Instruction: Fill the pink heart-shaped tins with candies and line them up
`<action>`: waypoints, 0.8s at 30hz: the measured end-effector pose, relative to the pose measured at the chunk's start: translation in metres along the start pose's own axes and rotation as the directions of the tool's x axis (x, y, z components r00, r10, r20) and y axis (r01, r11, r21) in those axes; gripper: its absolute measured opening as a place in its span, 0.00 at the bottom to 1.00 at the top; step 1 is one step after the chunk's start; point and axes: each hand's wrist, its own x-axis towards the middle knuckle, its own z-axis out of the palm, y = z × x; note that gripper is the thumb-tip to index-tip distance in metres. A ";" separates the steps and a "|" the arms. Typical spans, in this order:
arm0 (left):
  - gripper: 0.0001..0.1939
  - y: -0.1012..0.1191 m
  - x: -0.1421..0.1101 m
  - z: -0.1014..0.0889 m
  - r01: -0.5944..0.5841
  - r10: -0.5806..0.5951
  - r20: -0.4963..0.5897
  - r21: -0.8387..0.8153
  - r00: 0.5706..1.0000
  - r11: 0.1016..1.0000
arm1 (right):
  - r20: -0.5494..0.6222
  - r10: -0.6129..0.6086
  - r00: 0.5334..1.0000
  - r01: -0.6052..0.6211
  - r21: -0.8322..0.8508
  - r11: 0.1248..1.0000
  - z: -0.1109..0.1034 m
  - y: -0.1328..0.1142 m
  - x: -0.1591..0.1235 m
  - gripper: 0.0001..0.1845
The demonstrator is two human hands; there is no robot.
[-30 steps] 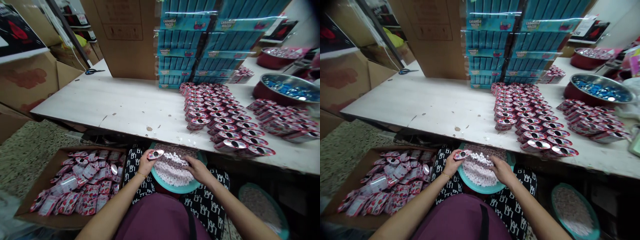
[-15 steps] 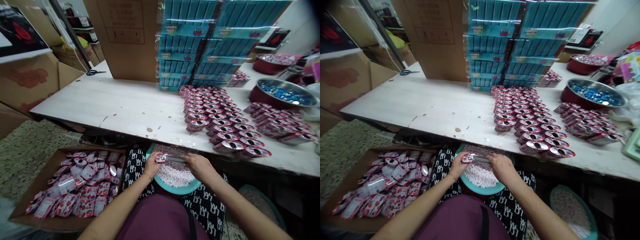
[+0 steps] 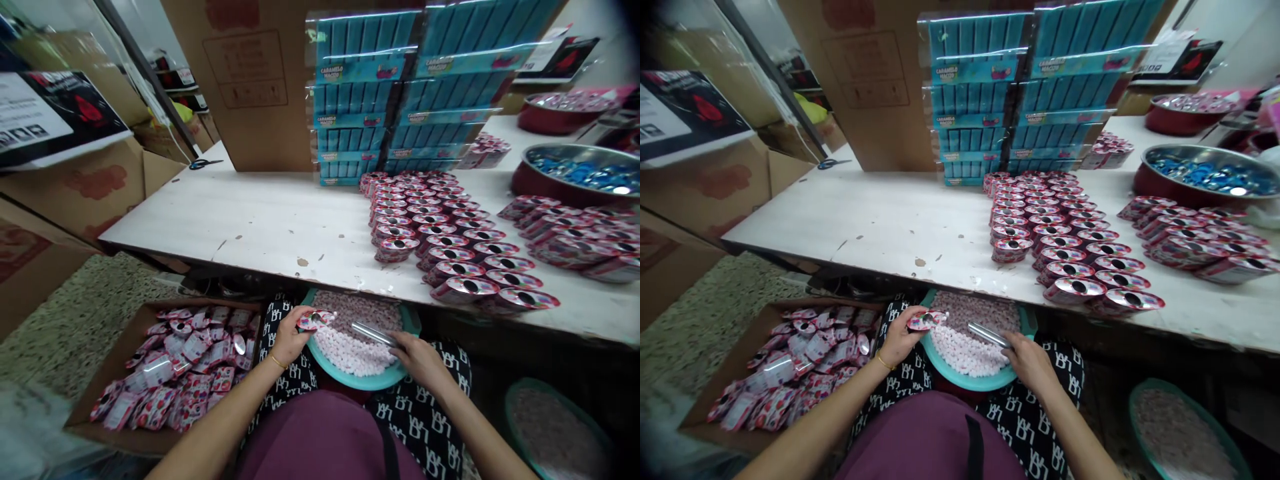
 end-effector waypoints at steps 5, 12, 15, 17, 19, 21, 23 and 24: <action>0.22 0.050 0.038 0.045 0.019 -0.012 0.027 -0.278 1.000 0.960 | -0.007 0.019 1.000 -0.019 0.057 0.998 0.002 -0.005 0.000 0.19; 0.23 0.069 0.129 0.113 -0.082 0.093 0.064 -0.160 0.994 0.984 | -0.008 0.082 0.997 -0.080 0.089 0.993 0.006 0.003 -0.002 0.20; 0.25 0.071 0.147 0.131 -0.076 0.076 0.006 0.102 0.997 0.992 | -0.002 0.096 0.995 -0.095 0.091 0.991 0.011 0.008 -0.004 0.21; 0.29 0.078 0.149 0.138 -0.064 0.078 -0.048 0.245 0.996 0.967 | 0.003 0.099 0.995 -0.099 0.077 0.992 0.013 0.009 -0.005 0.20; 0.35 0.083 0.143 0.133 -0.102 0.124 -0.071 0.259 0.990 0.961 | 0.004 0.089 0.996 -0.089 0.053 0.995 0.014 0.008 -0.005 0.20; 0.38 0.076 0.130 0.105 -0.205 0.228 -0.111 0.187 0.967 0.961 | -0.012 0.064 0.998 -0.063 0.015 0.998 0.013 0.008 -0.003 0.19; 0.33 0.048 0.112 0.054 -0.250 0.281 -0.263 0.145 0.923 0.957 | -0.030 0.007 1.000 -0.009 -0.046 0.999 0.011 0.010 -0.002 0.19; 0.30 0.025 0.099 0.022 -0.183 0.234 -0.384 0.163 0.893 0.969 | -0.033 -0.027 0.999 0.024 -0.088 0.996 0.010 0.013 -0.001 0.19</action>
